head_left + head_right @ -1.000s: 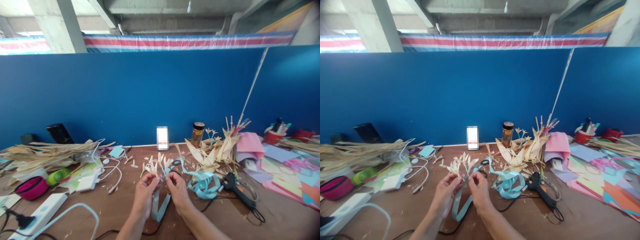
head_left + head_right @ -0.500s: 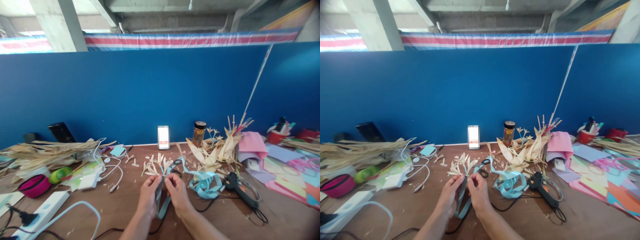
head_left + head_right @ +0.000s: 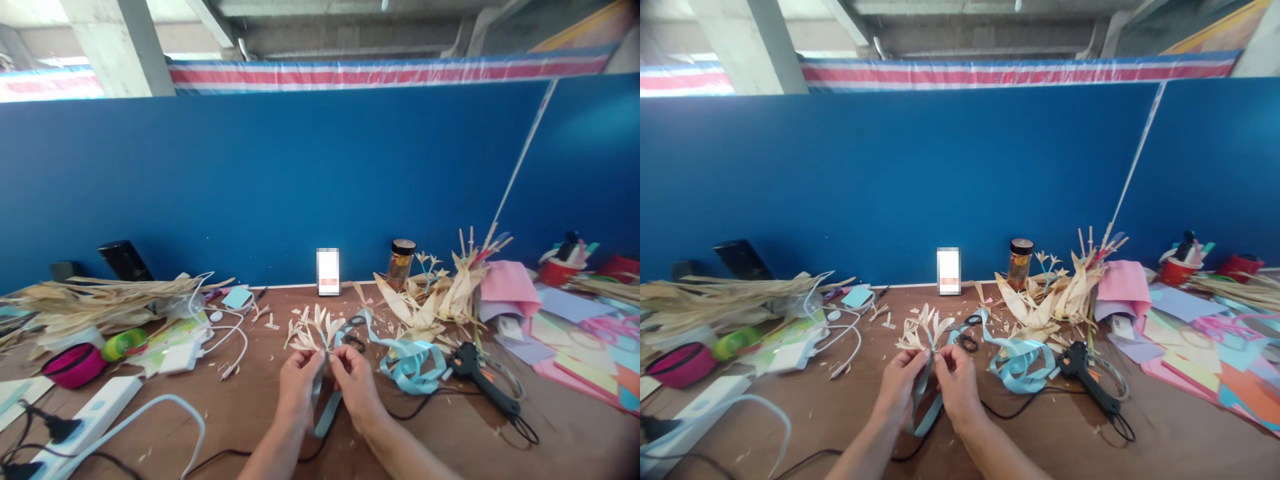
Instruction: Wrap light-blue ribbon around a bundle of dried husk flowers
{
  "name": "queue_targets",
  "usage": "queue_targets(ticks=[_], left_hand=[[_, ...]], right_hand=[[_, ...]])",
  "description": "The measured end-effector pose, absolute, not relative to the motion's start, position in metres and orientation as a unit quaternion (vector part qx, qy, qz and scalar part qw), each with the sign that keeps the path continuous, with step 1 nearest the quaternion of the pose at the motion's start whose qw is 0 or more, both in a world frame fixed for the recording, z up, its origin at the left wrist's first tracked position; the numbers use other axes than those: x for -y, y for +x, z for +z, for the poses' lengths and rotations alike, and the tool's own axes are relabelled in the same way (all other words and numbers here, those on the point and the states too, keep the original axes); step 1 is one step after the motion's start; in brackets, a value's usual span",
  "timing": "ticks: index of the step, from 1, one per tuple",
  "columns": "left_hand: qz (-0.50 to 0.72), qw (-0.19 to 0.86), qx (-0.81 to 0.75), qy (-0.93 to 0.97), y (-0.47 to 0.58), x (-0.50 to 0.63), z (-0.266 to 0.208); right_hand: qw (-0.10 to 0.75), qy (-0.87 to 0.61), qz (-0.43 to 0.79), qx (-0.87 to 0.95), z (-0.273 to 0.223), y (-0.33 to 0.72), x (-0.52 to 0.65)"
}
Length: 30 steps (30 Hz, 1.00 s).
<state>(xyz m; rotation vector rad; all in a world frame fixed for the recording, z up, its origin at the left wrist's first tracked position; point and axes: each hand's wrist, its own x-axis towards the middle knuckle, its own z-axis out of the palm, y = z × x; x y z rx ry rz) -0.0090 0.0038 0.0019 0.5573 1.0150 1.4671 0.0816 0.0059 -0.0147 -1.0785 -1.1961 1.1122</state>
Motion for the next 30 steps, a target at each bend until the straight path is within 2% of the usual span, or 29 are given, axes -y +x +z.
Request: queue_targets(ticks=[30], left_hand=[[0.64,0.544,-0.476,0.261,-0.0098,-0.0043,-0.0013]], right_hand=[[0.543,-0.47,0.495,0.49,-0.0113,0.0799,-0.0038]])
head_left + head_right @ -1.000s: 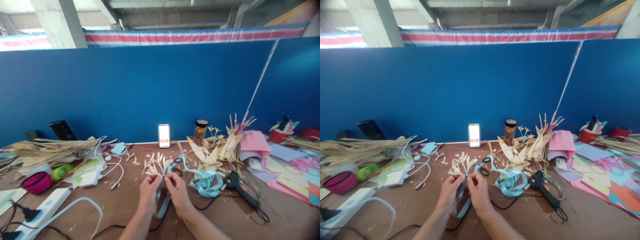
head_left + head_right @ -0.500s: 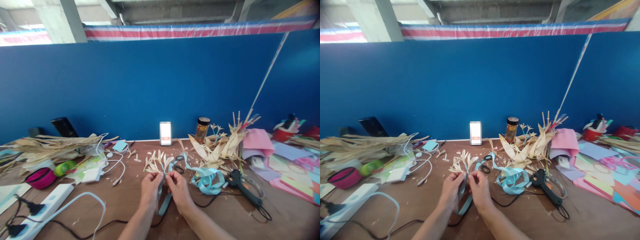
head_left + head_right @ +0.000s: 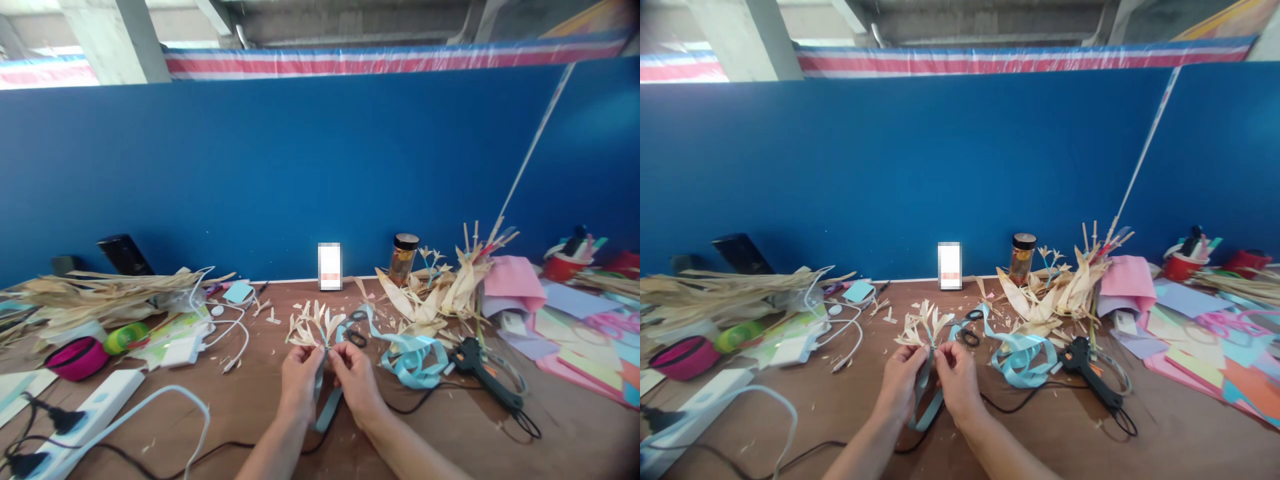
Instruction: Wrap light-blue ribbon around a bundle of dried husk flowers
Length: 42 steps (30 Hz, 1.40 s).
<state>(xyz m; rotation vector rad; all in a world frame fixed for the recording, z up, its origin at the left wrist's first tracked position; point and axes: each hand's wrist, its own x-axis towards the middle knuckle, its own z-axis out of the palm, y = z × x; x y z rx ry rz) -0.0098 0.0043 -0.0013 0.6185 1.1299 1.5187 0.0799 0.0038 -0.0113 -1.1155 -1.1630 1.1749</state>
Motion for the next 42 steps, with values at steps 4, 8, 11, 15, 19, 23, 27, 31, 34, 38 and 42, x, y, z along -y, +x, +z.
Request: queue_targets(ticks=[4,8,11,15,19,23,27,31,34,38,42], left_hand=[[0.644,0.545,-0.473,0.254,-0.009,-0.004,0.0],[0.644,0.55,-0.468,0.254,-0.01,-0.005,-0.001],[0.643,0.554,-0.462,0.258,-0.011,-0.006,-0.003],[0.643,0.547,-0.465,0.266,-0.011,-0.006,-0.003],[0.649,0.534,-0.472,0.264,-0.009,-0.005,0.001],[0.645,0.561,-0.456,0.247,-0.007,-0.002,0.004],[0.631,0.597,-0.437,0.234,-0.006,0.0,0.007],[0.613,0.607,-0.447,0.237,-0.006,0.001,0.007],[0.609,0.606,-0.45,0.243,-0.006,0.001,0.005],[0.595,0.611,-0.459,0.249,-0.006,0.002,0.005],[0.611,0.6,-0.455,0.244,-0.006,0.003,0.006]], right_hand=[[0.54,-0.47,0.495,0.493,-0.013,0.08,-0.004],[0.539,-0.465,0.497,0.496,-0.013,0.081,-0.003],[0.539,-0.459,0.512,0.486,-0.014,0.081,-0.004],[0.542,-0.454,0.523,0.476,-0.015,0.081,-0.005],[0.539,-0.46,0.517,0.481,-0.015,0.08,-0.006],[0.548,-0.456,0.508,0.484,-0.013,0.08,-0.005],[0.547,-0.46,0.506,0.483,-0.013,0.08,-0.005],[0.546,-0.462,0.502,0.486,-0.012,0.08,-0.005],[0.549,-0.464,0.495,0.488,-0.011,0.081,-0.004],[0.549,-0.468,0.488,0.492,-0.011,0.081,-0.004],[0.543,-0.461,0.505,0.488,-0.012,0.08,-0.004]])
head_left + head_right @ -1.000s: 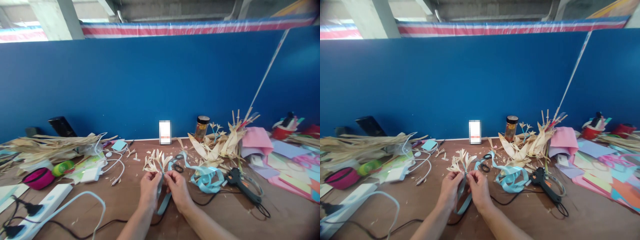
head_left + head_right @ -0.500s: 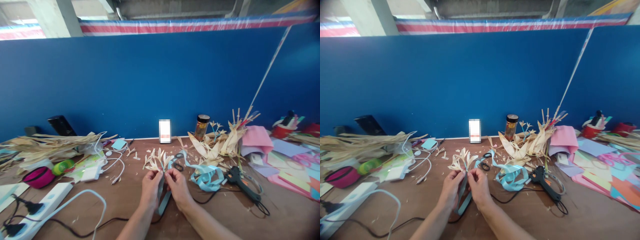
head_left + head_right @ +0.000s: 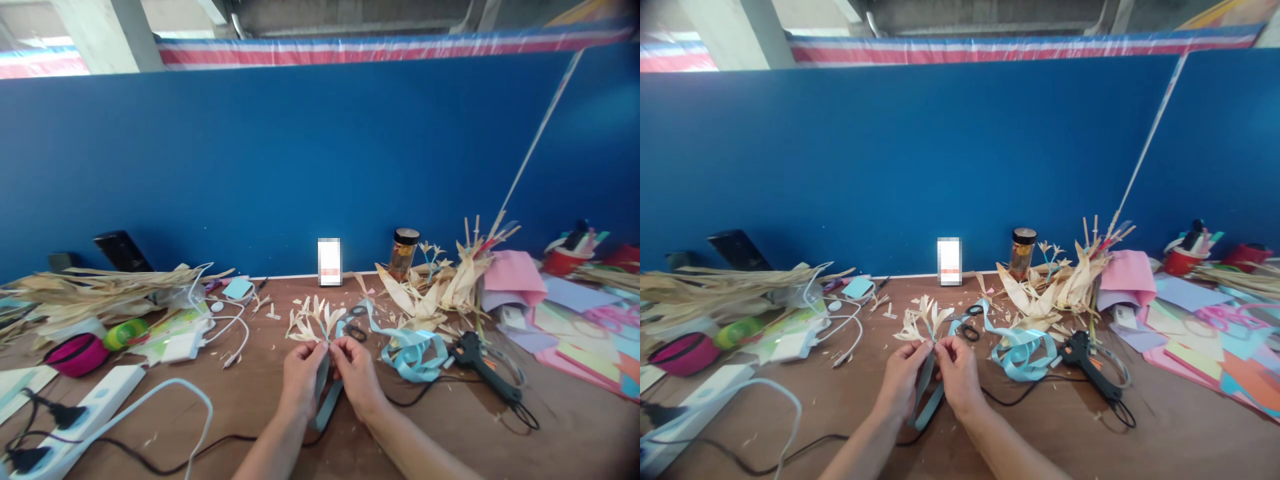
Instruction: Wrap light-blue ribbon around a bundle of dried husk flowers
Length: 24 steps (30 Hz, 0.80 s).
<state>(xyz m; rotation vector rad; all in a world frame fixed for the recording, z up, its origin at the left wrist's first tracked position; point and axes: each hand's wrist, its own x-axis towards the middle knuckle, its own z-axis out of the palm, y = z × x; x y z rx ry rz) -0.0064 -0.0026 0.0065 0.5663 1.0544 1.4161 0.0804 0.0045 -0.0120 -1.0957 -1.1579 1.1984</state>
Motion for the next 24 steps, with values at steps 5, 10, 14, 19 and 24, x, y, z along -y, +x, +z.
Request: queue_targets(ticks=[5,10,14,19,24], left_hand=[[0.614,0.599,-0.456,0.238,-0.007,0.002,0.007],[0.612,0.603,-0.452,0.241,-0.008,0.001,0.005],[0.603,0.61,-0.451,0.245,-0.009,-0.001,0.002],[0.584,0.6,-0.472,0.276,-0.013,-0.003,-0.001],[0.581,0.589,-0.488,0.278,-0.016,-0.005,-0.004]], right_hand=[[0.546,-0.453,0.532,0.463,-0.016,0.08,-0.007],[0.55,-0.452,0.546,0.442,-0.018,0.081,-0.007],[0.556,-0.445,0.562,0.421,-0.016,0.081,-0.007],[0.555,-0.453,0.566,0.409,-0.015,0.083,-0.009],[0.538,-0.456,0.576,0.413,-0.013,0.084,-0.009]])
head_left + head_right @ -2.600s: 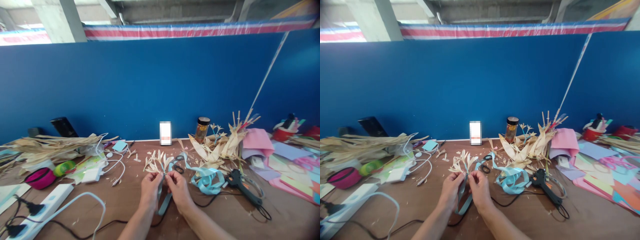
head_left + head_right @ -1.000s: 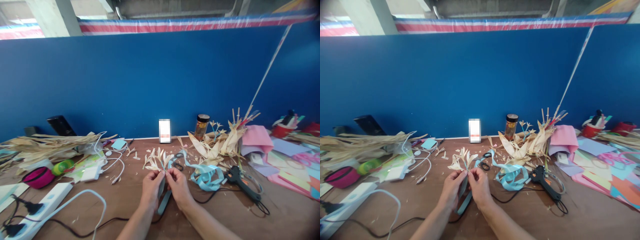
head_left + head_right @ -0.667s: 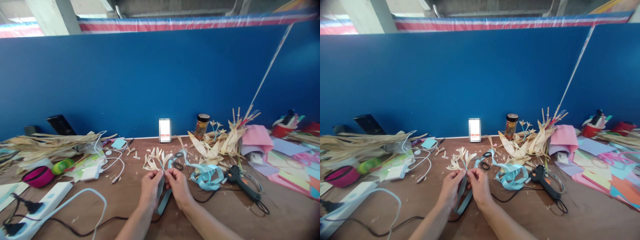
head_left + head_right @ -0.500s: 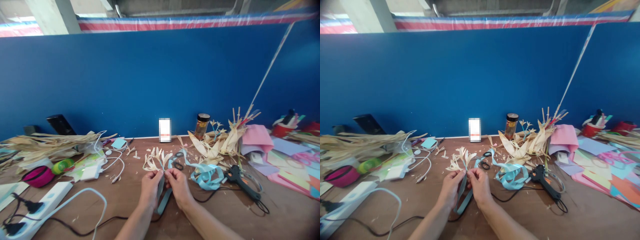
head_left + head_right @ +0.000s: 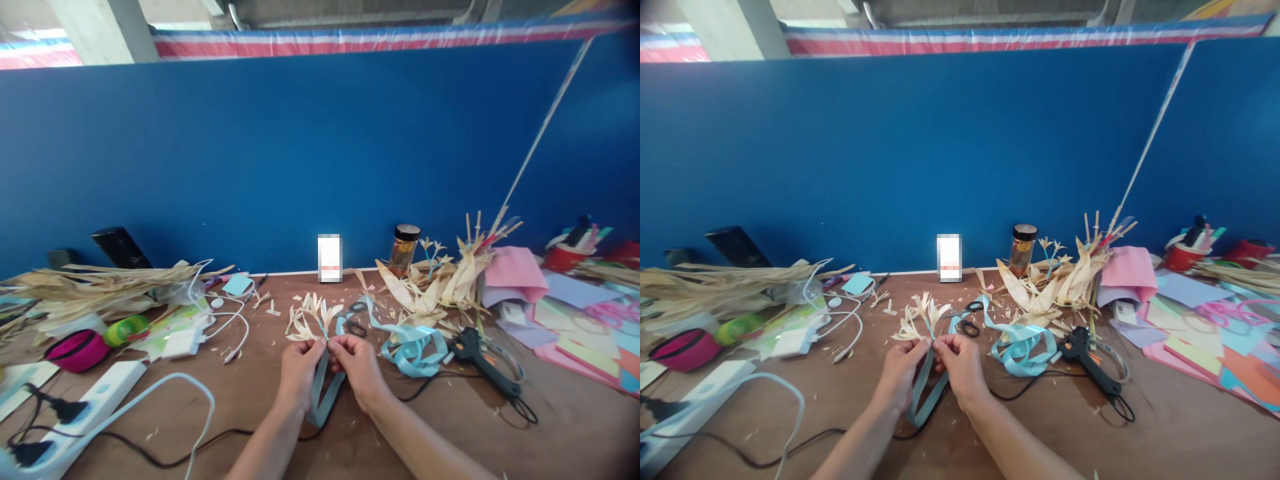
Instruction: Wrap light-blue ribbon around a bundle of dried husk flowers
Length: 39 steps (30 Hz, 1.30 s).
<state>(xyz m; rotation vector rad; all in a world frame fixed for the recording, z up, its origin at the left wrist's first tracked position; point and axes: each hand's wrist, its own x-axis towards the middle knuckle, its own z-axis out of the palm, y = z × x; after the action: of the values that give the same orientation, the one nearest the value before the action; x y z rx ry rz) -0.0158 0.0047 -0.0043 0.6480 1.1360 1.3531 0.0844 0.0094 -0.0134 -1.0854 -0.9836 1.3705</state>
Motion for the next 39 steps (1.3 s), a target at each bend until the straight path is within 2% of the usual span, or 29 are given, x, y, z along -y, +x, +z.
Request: queue_targets(ticks=[9,31,39], left_hand=[[0.583,0.576,-0.48,0.313,-0.014,-0.004,-0.004],[0.554,0.55,-0.523,0.341,-0.016,-0.003,-0.001],[0.554,0.57,-0.507,0.333,-0.016,-0.003,-0.002]], right_hand=[[0.51,-0.44,0.622,0.399,-0.006,0.09,-0.009],[0.52,-0.46,0.577,0.431,-0.01,0.087,-0.009],[0.522,-0.451,0.58,0.434,-0.015,0.088,-0.009]])
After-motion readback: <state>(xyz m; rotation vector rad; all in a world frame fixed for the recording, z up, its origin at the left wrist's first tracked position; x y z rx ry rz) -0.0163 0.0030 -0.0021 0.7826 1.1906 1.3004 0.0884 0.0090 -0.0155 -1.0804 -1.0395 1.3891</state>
